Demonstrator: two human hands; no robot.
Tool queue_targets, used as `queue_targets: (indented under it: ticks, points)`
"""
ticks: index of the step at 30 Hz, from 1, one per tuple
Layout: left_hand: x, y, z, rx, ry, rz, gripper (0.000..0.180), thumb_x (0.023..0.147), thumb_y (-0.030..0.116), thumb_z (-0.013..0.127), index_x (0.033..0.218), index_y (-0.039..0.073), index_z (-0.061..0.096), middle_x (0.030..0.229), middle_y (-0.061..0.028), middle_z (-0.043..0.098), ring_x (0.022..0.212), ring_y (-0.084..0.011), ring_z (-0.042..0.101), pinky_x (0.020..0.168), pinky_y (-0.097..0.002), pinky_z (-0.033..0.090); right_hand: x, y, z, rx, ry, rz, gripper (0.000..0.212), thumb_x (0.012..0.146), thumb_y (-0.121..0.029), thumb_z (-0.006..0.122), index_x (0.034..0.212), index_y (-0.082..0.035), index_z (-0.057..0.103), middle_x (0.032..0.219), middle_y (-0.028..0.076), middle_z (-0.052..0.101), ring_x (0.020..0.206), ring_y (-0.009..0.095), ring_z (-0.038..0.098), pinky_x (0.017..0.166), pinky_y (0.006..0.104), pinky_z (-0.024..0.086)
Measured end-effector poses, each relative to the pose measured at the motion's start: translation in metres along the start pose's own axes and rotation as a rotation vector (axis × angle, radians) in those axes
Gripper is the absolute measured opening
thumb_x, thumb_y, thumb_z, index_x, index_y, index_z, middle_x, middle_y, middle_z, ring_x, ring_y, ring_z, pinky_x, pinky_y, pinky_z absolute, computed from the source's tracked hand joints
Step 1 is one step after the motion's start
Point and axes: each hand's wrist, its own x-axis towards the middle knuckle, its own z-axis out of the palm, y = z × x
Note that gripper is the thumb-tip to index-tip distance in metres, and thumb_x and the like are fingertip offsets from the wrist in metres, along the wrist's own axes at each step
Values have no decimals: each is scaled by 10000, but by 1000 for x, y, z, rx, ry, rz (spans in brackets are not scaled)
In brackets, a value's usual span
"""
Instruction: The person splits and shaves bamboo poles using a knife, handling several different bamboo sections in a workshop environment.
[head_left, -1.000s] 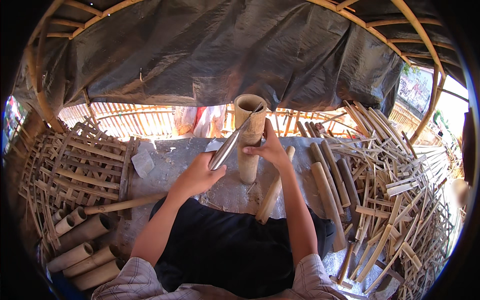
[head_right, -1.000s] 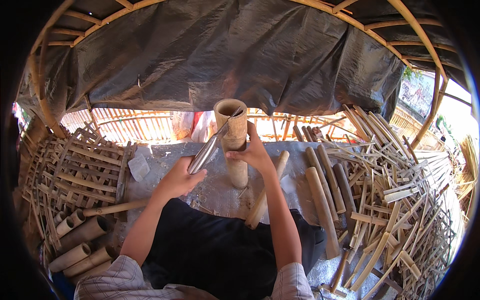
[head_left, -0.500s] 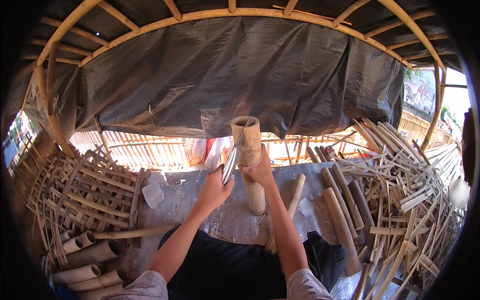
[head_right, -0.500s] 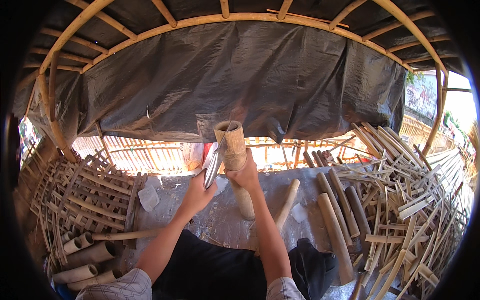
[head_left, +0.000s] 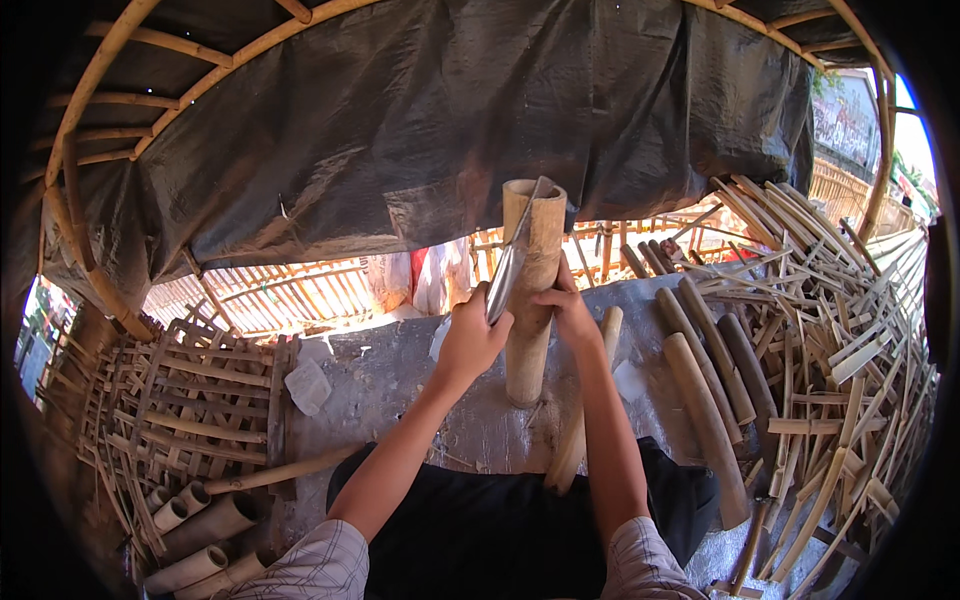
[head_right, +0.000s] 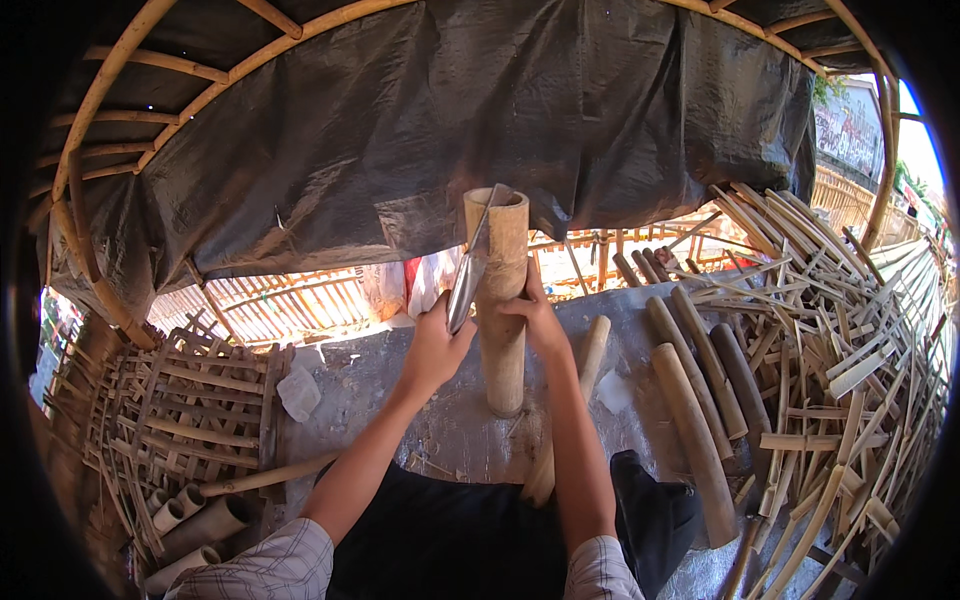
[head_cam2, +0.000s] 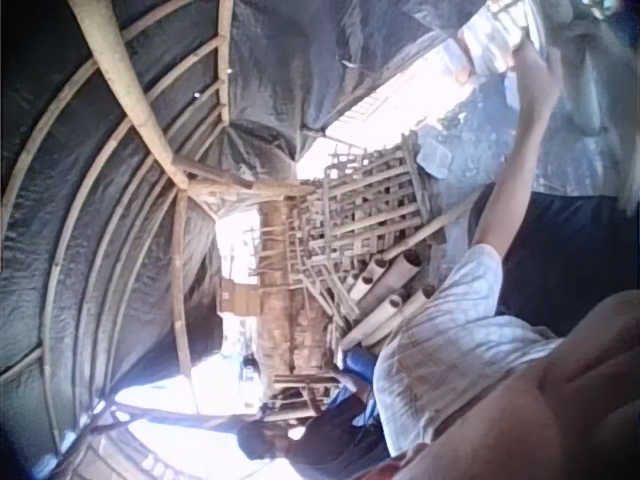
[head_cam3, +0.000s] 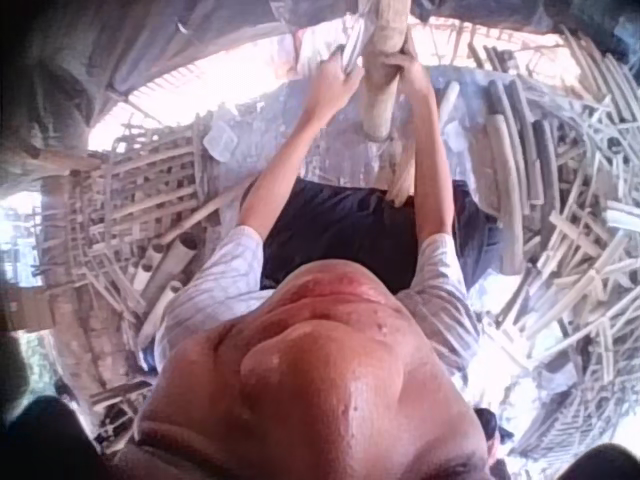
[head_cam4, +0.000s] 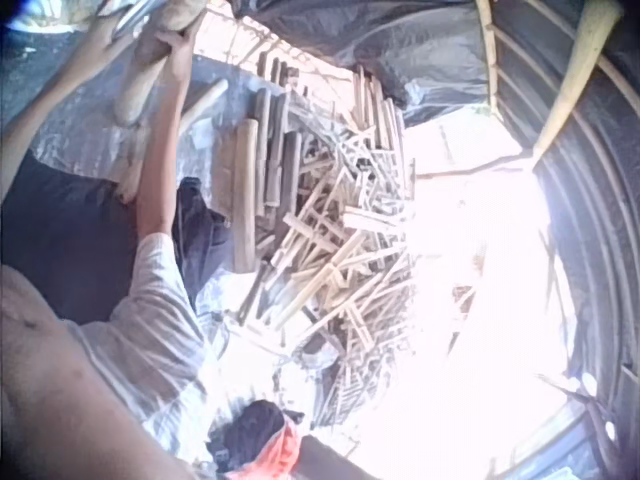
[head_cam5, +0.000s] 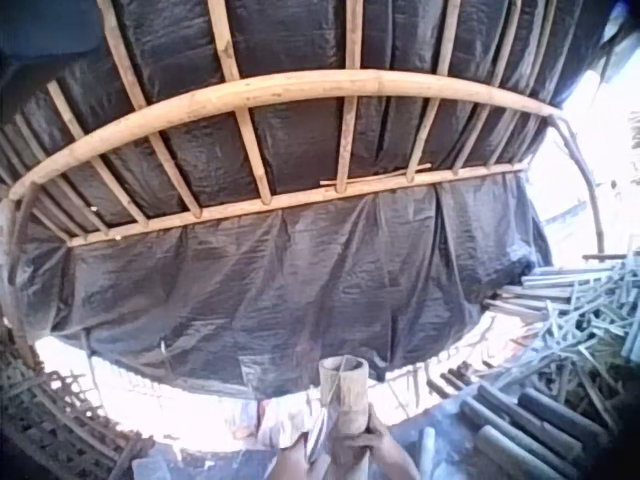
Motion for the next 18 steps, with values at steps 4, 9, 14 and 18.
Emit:
queue_targets:
  ticks: [4, 9, 14, 18]
  points:
    - [26, -2, 7, 17, -84, 18, 246, 883, 137, 642, 1043, -40, 582, 708, -229, 638, 666, -403, 680, 617, -436, 515, 5, -4, -32, -103, 62, 13, 863, 830, -189, 802, 1555, -18, 366, 1437, 109, 551, 1346, 239, 496, 1138, 363, 366]
    - [45, -24, -2, 45, -62, -50, 293, 892, 134, 644, 1123, -37, 584, 775, -243, 668, 721, -427, 691, 649, -444, 521, 27, 17, -23, -207, 39, -105, 924, 774, -255, 898, 1517, -19, 403, 1416, 128, 574, 1280, 246, 561, 1072, 389, 457]
    - [39, -30, -7, 74, -18, -44, 263, 900, 131, 637, 1098, -38, 600, 783, -225, 629, 727, -371, 662, 687, -434, 510, 35, 35, -8, -321, 165, -312, 762, 753, -278, 889, 1363, 13, 537, 1241, 147, 680, 1146, 240, 643, 1021, 377, 483]
    - [33, -37, -3, 61, 48, -38, 185, 897, 100, 643, 1021, -33, 608, 676, -168, 605, 603, -317, 644, 597, -409, 496, 34, 36, -6, -312, 139, -293, 751, 760, -283, 881, 1355, 21, 538, 1252, 142, 676, 1155, 229, 639, 1019, 374, 483]
